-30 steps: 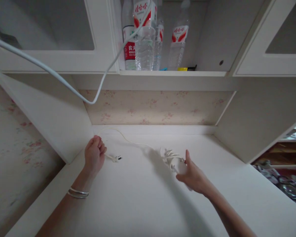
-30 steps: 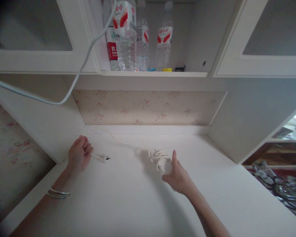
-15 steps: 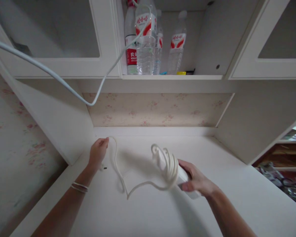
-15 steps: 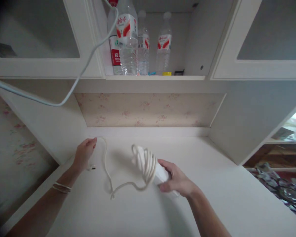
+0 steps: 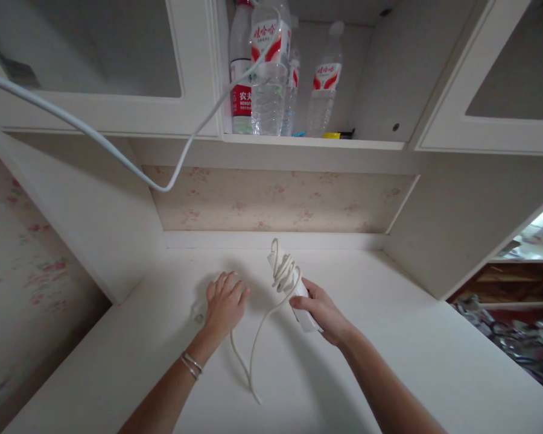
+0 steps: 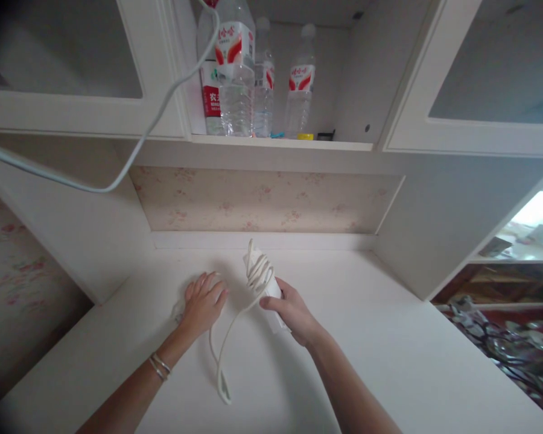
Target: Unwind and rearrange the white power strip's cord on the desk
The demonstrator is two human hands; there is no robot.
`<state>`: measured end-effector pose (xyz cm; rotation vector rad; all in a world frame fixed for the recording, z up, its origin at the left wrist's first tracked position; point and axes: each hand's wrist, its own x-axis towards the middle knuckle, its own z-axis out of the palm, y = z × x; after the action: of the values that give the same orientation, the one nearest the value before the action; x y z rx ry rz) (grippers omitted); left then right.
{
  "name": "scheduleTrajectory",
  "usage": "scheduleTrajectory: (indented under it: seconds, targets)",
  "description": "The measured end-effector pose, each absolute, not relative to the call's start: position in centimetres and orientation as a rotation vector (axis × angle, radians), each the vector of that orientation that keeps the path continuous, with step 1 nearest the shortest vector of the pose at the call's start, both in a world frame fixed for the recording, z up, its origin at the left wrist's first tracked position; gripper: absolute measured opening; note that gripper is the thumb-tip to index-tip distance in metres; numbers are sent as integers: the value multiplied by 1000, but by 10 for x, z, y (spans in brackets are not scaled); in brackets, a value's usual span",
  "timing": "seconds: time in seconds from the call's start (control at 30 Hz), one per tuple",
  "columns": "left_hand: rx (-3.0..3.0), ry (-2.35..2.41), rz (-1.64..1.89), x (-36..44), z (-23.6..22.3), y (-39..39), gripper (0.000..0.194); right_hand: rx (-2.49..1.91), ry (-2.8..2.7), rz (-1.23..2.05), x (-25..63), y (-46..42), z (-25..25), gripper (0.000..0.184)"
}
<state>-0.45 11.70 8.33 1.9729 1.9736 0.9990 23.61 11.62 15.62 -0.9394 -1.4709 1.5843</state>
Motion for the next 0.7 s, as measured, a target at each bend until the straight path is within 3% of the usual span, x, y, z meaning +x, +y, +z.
scheduleTrajectory:
  seconds: [0.17,0.27,0.37,0.53,0.7]
  targets:
    - [1329,1231,806,27,101,97,67,-1128,-1602,1287,237,128,144,48]
    - [1168,972,628,26,116,88,55,-1339,-1731,1125,249,138,131,57]
    - [1334,1065,721,13,134,96,39,-1430,-1973,1073,264,140,127,58]
    - [1716,1453,885,-14,141,136,38,-1094,-2377,1452,289,122,147,52]
    - [1797,1512,807,-26,117,151,37,-869,-2054,1561,301,119,154,68]
